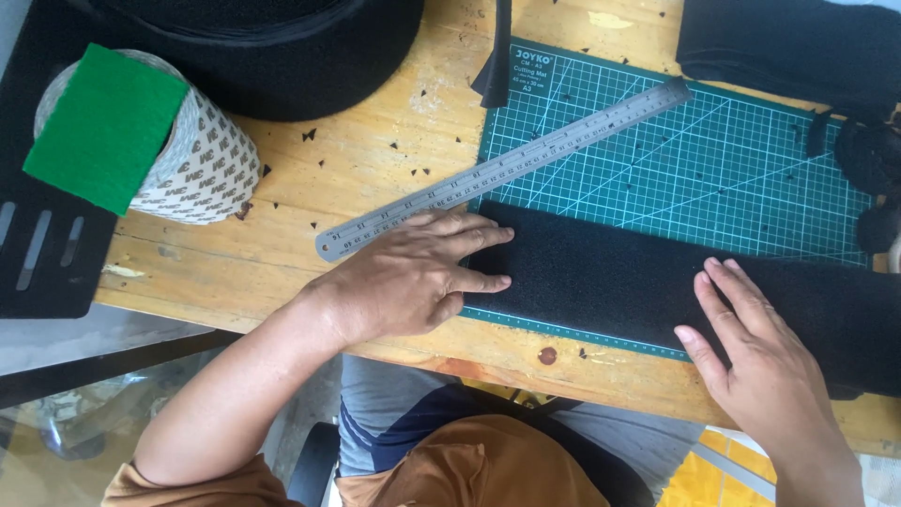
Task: Measuring and cutting a strip of black foam material from a roll using a metal ruler and a utility knife on a cutting mat.
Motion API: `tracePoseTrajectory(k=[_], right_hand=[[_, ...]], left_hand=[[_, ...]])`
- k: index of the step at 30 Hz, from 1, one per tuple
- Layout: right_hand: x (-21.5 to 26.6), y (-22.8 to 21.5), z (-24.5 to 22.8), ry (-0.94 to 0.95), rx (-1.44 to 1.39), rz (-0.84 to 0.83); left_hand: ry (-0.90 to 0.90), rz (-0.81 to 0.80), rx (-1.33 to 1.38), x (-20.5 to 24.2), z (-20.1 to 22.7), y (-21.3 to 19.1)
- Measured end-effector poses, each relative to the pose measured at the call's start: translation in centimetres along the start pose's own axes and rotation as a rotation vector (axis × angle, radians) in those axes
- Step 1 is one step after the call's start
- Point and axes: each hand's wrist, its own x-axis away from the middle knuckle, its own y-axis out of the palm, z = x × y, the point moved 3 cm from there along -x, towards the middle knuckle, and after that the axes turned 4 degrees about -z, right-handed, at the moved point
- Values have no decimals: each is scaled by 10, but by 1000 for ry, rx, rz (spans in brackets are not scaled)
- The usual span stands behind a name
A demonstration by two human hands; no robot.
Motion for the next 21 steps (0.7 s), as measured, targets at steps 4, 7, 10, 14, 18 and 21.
tracePoseTrajectory(k=[4,7,10,14,18,21], right_hand=[[0,-1,0,5,-3,-10],[0,1,1,14,4,-30],[0,0,0,20,-7,-31],[0,0,-1,-16,-26,15],[0,0,-1,4,-10,-17],[0,1,-1,8,-13,-11]], left_hand=[[23,14,-19,4,-1,2],[45,31,16,9,1,-1],[33,16,65,10,6,-9],[62,73,-17,9,6,-4],[66,96,-87,9,4,2],[73,99,-87,10,4,1]])
